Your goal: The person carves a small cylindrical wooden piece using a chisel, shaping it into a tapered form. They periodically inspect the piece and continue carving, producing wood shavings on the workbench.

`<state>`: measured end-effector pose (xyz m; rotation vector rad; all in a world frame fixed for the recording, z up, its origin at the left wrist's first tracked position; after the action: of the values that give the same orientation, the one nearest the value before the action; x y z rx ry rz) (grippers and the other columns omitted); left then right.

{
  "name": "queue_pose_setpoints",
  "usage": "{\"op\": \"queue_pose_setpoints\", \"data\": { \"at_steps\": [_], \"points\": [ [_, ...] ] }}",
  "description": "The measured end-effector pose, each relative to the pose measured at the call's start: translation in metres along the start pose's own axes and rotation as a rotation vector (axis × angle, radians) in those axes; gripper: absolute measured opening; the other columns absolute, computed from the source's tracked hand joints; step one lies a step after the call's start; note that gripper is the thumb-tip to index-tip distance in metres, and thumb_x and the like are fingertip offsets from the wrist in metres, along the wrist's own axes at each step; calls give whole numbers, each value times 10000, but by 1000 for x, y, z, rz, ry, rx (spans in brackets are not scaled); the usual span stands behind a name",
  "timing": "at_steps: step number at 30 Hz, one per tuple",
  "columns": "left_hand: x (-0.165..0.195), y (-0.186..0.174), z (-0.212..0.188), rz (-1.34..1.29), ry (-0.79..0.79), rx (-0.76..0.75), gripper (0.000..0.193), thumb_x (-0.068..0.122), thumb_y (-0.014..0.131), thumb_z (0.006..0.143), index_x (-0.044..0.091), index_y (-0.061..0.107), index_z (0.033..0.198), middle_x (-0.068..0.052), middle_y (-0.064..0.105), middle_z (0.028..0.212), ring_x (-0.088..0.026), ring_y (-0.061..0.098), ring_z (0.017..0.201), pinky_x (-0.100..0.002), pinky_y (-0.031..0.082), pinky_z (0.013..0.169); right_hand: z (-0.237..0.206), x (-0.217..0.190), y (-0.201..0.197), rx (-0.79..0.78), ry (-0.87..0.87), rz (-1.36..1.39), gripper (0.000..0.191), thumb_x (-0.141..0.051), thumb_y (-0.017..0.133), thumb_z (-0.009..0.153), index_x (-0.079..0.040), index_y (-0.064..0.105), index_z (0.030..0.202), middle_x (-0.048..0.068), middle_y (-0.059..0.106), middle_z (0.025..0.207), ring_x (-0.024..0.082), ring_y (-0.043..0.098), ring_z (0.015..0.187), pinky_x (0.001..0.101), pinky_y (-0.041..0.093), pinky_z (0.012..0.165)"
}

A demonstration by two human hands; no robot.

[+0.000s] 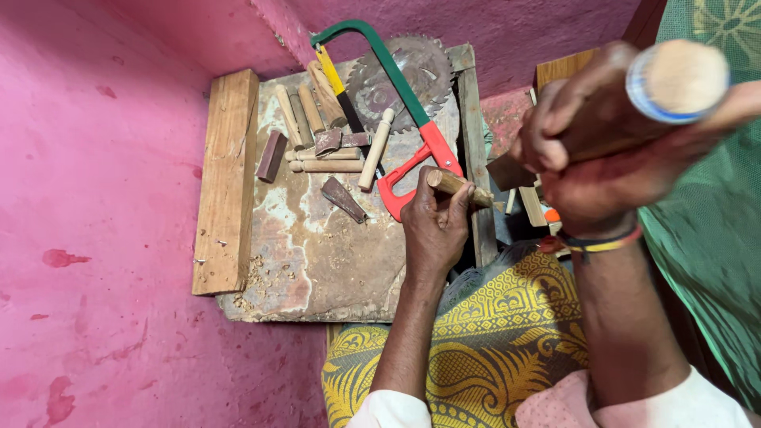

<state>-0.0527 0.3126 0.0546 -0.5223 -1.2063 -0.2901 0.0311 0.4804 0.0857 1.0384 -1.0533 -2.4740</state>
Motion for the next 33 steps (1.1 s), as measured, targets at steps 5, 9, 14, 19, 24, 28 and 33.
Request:
{"op": "queue_pose_setpoints", "data": {
  "at_steps": [5,9,14,19,24,28,33],
  "points": [
    [-2,0,0,52,-8,9,169,73,684,991,24,531,1045,-107,743,882,-128,761,863,-287,612,688,3,26,-12,173,86,-436,979,-936,358,872,29,521,822,136,470,616,212,430,463,331,367,456],
    [-5,-3,-1,25,2,7,163,69,689,995,26,541,1048,-111,748,900,-132,770,893,-289,618,723,3,-5,-2,11,-25,-205,904,-865,355,921,23,497,831,137,503,637,209,433,517,327,374,527],
    [-11,-6,-12,-43,40,-17,133,55,662,1016,26,569,1107,-108,753,995,-138,756,976,-291,620,823,-2,-25,0,-18,-104,-128,930,-884,344,878,33,502,861,183,522,692,221,452,515,338,389,519],
    [-17,-5,-17,-104,-61,-30,129,68,656,1010,32,581,1109,-83,759,1030,-120,742,1004,-285,653,817,1,16,-1,46,86,58,962,-897,344,910,42,549,857,177,594,703,225,518,506,356,454,515],
    [-12,-6,-16,-69,-57,-46,138,62,662,1001,28,598,1118,-93,763,1007,-130,746,992,-297,653,795,0,10,1,11,0,-2,964,-901,353,899,42,548,864,187,602,719,236,515,550,340,428,537],
    [-10,-7,-16,-67,-35,-35,137,66,665,1007,27,591,1115,-93,765,1003,-134,757,996,-294,660,803,-1,1,2,-24,-30,-104,970,-923,387,885,33,550,869,184,593,722,234,519,539,338,431,523],
    [-9,-7,-14,-45,-57,-43,130,55,657,1002,23,592,1109,-107,763,993,-146,759,987,-296,655,789,0,15,-1,126,36,44,941,-874,328,902,40,548,877,193,591,718,238,511,520,338,434,504]
  ]
}}
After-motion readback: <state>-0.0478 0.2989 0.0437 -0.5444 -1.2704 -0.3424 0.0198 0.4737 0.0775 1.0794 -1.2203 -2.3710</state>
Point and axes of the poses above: each hand's wrist, its own z-axis towards the middle knuckle, its own y-axis out of the palm, x = y × z, the point moved 7 cm from there along z, towards the middle knuckle
